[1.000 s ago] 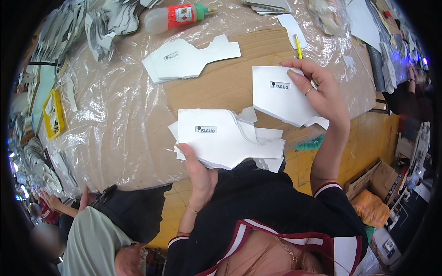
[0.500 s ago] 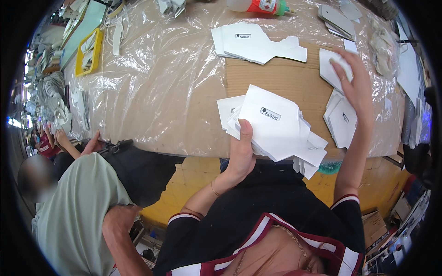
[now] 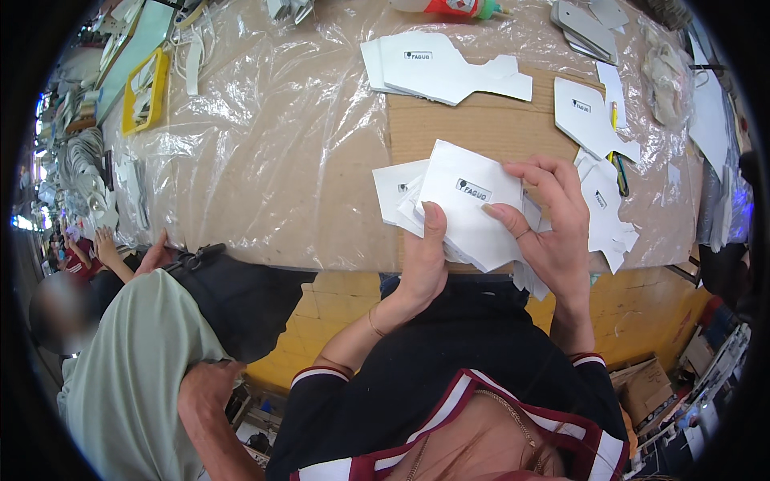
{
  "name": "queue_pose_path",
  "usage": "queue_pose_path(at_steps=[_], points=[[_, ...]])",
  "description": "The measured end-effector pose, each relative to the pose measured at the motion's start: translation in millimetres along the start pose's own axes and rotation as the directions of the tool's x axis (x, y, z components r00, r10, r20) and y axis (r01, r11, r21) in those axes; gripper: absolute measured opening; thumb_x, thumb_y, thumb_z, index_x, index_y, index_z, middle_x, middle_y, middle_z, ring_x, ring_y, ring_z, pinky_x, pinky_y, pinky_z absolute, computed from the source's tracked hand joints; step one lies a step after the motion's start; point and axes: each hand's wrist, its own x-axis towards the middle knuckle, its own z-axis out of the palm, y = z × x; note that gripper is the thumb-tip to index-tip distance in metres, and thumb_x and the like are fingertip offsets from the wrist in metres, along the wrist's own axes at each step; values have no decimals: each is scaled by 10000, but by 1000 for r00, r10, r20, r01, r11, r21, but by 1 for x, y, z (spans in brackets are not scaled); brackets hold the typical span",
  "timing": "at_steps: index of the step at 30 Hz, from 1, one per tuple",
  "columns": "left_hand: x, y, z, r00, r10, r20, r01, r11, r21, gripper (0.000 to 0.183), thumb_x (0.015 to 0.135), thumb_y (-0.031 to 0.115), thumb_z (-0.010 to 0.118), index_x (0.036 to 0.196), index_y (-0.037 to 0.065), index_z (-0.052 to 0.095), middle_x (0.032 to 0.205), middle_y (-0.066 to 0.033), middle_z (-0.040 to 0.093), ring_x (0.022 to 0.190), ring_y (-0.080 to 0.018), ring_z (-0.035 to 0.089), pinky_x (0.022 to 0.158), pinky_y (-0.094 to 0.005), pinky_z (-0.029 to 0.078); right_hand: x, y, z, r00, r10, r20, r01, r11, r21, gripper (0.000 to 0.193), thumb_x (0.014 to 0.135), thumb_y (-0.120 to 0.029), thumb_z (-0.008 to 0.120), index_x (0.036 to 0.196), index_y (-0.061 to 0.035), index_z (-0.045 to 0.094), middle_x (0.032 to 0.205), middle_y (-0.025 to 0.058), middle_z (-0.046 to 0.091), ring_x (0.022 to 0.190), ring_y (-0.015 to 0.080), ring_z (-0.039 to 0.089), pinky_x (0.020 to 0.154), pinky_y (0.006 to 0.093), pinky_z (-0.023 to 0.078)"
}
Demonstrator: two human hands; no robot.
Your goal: The person folds white paper tags with a printed logo, aligns edges, and stacks them into neat piles on a workbench. They occasionally use a pencil to mark a tag and continue folding and stacking throughout the clip.
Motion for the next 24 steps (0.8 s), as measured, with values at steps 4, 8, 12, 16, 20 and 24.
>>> queue_pose_path(at_steps=[4, 8, 12, 16, 20, 24], points=[[-2, -1, 2, 1000, 13, 6, -13, 999, 40, 750, 959, 622, 433, 1425, 47, 319, 1338, -123, 490, 1217, -215, 530, 999, -382, 464, -2, -2, -2, 1000, 8, -1, -8, 1000, -18, 383, 727, -108, 825, 1038, -6, 626, 1055, 120, 564, 957, 270, 583, 834, 340, 479], [-4, -3, 3, 999, 34, 16, -35, 999, 19, 732, 964, 582, 472, 1418, 24, 332, 1321, -130, 493, 1207, -211, 523, 995, -371, 457, -3, -4, -3, 1000, 31, 2, -31, 999, 34, 363, 733, -78, 813, 1024, -12, 606, 1009, 112, 569, 936, 280, 580, 833, 344, 472], [-4, -6, 2, 1000, 23, 15, -23, 1000, 8, 741, 962, 582, 479, 1424, 25, 321, 1327, -131, 486, 1216, -215, 516, 995, -372, 459, -8, -2, -4, 999, 41, 24, -42, 998, 37, 317, 784, -57, 774, 1040, -4, 595, 984, 83, 595, 924, 218, 583, 823, 310, 470], [0, -11, 0, 997, 74, 13, -75, 996, 46, 770, 959, 622, 444, 1449, 49, 282, 1359, -130, 461, 1250, -232, 505, 1008, -392, 464, -12, 12, -13, 969, 246, 26, -233, 870, 435, 230, 903, -66, 677, 1101, 1, 583, 1035, 46, 614, 959, 124, 573, 843, 259, 462], [1, -9, -4, 998, -49, -32, 50, 999, 18, 790, 958, 641, 421, 1460, 51, 267, 1382, -130, 444, 1267, -242, 496, 1021, -412, 456, -22, 39, -46, 913, 404, -60, -298, 759, 579, 230, 962, -103, 623, 1167, -3, 598, 1100, 43, 640, 1009, 73, 568, 840, 214, 448], [2, -3, -6, 998, -52, -37, 53, 998, 23, 799, 952, 661, 409, 1455, 55, 277, 1371, -129, 458, 1260, -245, 504, 1016, -422, 459, -35, 71, -83, 886, 421, -195, -258, 797, 546, 288, 980, -119, 593, 1234, 16, 576, 1149, 69, 634, 1025, 94, 575, 905, 232, 435]])
